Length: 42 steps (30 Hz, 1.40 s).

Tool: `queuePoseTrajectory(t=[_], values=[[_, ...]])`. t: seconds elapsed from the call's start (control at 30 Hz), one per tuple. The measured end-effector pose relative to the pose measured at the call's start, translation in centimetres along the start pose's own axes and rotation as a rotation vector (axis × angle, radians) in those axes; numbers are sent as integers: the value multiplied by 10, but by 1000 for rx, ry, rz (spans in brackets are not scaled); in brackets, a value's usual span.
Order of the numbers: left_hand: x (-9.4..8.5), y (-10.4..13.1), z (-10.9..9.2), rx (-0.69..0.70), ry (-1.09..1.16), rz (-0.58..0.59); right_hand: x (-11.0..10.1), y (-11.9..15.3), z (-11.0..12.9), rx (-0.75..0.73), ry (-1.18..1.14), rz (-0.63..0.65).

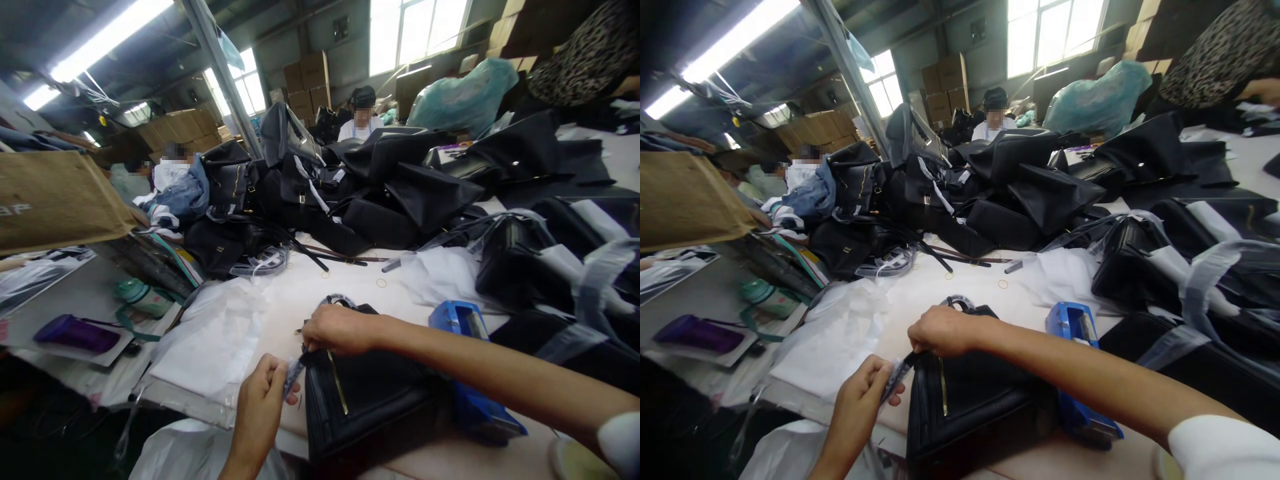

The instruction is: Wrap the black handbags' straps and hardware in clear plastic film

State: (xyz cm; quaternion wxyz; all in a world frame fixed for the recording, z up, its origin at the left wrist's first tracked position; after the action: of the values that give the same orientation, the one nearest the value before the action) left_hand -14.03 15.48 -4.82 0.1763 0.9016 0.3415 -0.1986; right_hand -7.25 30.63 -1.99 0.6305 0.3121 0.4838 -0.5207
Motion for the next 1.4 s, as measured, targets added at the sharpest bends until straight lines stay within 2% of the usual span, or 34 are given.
queuePoseTrajectory(t=[0.1, 0.2, 0.27, 0.33, 0.43, 0.5, 0.57, 0.7, 0.8, 0.9, 1.0, 1.1, 1.17, 1.23, 1.3, 1.4], values=[[4, -3, 1, -30, 65, 63, -2, 1, 12, -81, 72, -49], [5, 4, 1, 0, 109, 114, -6, 8, 3, -20, -40, 5], [1, 12, 0, 84, 29, 57, -8, 12, -8, 46, -99, 81], [-4, 23, -1, 226, -137, -43, -8, 14, -14, 68, -87, 176], [-2, 39, -3, 442, -363, -156, -5, 10, -12, 28, -44, 319], [1, 44, -3, 491, -413, -172, -4, 4, -8, -5, 18, 338], [1, 42, -2, 433, -376, -154, -8, -3, -1, -45, 133, 263], [-1, 30, 0, 198, -158, -83, -13, -13, 21, -172, 333, 57], [1, 24, -1, 118, -58, -51, -8, -15, 27, -217, 342, 39], [4, 21, 2, 84, 8, -33, -5, -13, 16, -181, 229, 58], [7, 22, 12, 14, 156, -4, -10, -9, 7, -154, 168, 23], [15, 23, 24, -108, 350, 100, -15, -4, 9, -171, 161, -39], [21, 22, 27, -101, 428, 204, -18, -1, 13, -178, 170, -72], [23, 20, 25, -38, 421, 287, -19, 2, 17, -180, 174, -88], [22, 18, 25, -6, 342, 313, -21, 5, 20, -178, 166, -75], [18, 19, 21, 35, 172, 285, -23, 8, 21, -164, 141, -3]])
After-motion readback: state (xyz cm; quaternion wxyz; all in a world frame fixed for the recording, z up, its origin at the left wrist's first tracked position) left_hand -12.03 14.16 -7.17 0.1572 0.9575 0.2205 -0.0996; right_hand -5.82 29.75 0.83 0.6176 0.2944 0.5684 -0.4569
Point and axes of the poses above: each hand's wrist, its own y-axis away from the middle knuckle, its own x-axis out of the palm, z = x × y, the point moved 6 cm from there along -y, towards the middle knuckle, and after that the axes turned 4 degrees about y, right-handed, at the moved point
